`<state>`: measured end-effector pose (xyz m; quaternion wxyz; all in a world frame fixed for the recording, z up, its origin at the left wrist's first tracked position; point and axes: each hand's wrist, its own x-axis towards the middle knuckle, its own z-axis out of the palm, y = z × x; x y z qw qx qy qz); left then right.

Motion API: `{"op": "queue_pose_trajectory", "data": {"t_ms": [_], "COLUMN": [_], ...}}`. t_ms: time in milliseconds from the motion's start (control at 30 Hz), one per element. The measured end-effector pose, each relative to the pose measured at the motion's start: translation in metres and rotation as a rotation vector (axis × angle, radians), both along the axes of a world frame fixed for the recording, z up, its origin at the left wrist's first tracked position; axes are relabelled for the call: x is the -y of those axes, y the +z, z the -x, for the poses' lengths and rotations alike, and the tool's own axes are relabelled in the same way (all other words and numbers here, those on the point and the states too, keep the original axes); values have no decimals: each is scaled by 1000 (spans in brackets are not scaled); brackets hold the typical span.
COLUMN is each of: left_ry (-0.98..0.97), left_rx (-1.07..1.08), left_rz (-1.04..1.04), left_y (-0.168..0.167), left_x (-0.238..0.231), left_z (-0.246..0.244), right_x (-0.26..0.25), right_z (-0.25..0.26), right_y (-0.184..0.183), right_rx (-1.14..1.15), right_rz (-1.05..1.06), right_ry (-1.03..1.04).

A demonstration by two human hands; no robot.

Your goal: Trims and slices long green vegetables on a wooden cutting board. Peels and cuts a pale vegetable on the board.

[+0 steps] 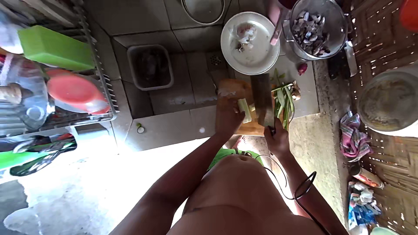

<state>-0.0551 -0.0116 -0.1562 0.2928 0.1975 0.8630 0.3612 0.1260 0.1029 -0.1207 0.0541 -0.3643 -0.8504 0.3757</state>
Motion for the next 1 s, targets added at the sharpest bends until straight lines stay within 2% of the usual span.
{"op": "queue_pose_trajectory", "data": {"t_ms": [133,233,333,433,567,767,900,1000], "left_ry": [-82,-78,-61,-48,-221,-263,-156,-79], "left_rx": [-27,-56,-96,-232,-410,-371,-234,-258], "left_rz": [85,97,193,224,243,332,345,314], "left_y": [0,-3,9,8,10,13,28,17], "left_x": [-12,-14,-12,-6,-20,-38,-32,-19], "left_z": [-7,-7,-4,-5,-27,-32,-22,-14], "right_x": [-15,-19,-20,-20,-23,-30,-34,-36], "right_z": [-11,-20,-32,-44,-58,-70,-76,-81], "right_y": [0,-1,-4,-7,-13,-13,-15,-16], "right_rx": [-81,-102,-113,-124,-141,-122,-134,-129], "right_rz": [-5,8,6,-17,4,9,32,45], "right_ry": [-93,-118,-117,-114,-134,-121,-128,-125]}}
